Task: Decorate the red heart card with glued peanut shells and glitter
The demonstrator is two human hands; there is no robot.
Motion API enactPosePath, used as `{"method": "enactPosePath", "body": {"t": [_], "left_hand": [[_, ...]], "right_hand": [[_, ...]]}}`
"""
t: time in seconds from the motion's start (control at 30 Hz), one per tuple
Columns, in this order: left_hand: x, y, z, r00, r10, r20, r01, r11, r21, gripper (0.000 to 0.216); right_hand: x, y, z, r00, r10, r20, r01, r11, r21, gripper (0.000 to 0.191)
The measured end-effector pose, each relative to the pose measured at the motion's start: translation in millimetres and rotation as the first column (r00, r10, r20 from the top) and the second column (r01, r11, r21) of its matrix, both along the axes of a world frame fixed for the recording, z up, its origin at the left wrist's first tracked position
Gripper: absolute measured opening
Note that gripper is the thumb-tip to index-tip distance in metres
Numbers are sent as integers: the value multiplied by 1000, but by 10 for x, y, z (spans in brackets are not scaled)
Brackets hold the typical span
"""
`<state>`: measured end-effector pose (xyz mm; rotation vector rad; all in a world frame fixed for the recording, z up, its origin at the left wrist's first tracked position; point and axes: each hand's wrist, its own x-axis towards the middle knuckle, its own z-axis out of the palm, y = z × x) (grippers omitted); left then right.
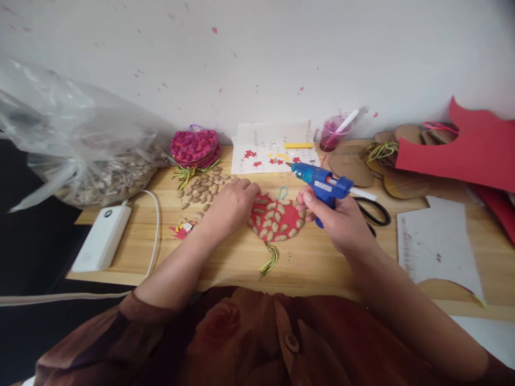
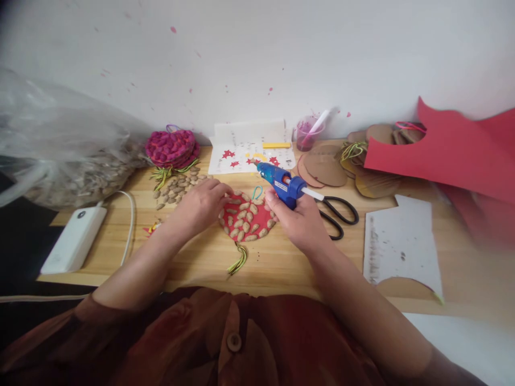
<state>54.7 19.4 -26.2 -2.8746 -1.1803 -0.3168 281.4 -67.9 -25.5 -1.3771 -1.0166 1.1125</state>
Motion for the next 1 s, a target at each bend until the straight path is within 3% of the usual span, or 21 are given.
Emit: {"method": "enactPosePath", "body": {"t": [0.1,0.23,0.37,0.47,0.67,1.0], "left_hand": [[-157,83,147,990,97,103,-95,995,-24,22],[-450,195,356,956,272,114,-270,962,-37,34],[-772,239,452,873,485,62,-479,874,-85,50],[-1009,253,439,803,596,32,-587,798,-136,50],[-1295,322,314,775,630,44,-615,769,-177,35],[-1337,441,-6,840,523,143,-506,851,-138,40]], "right_hand": [[0,-7,11,1000,-3,5,3,1000,1,30],[10,-4,4,1000,-15,12,15,1000,10,30],[12,-9,8,999,-25,36,25,1000,-18,31],[9,-26,17,997,-54,54,55,998,-19,33],[84,-17,-98,991,-33,131,38,999,-36,36],[82,-28,-73,983,-20,182,31,998,-59,37]]}}
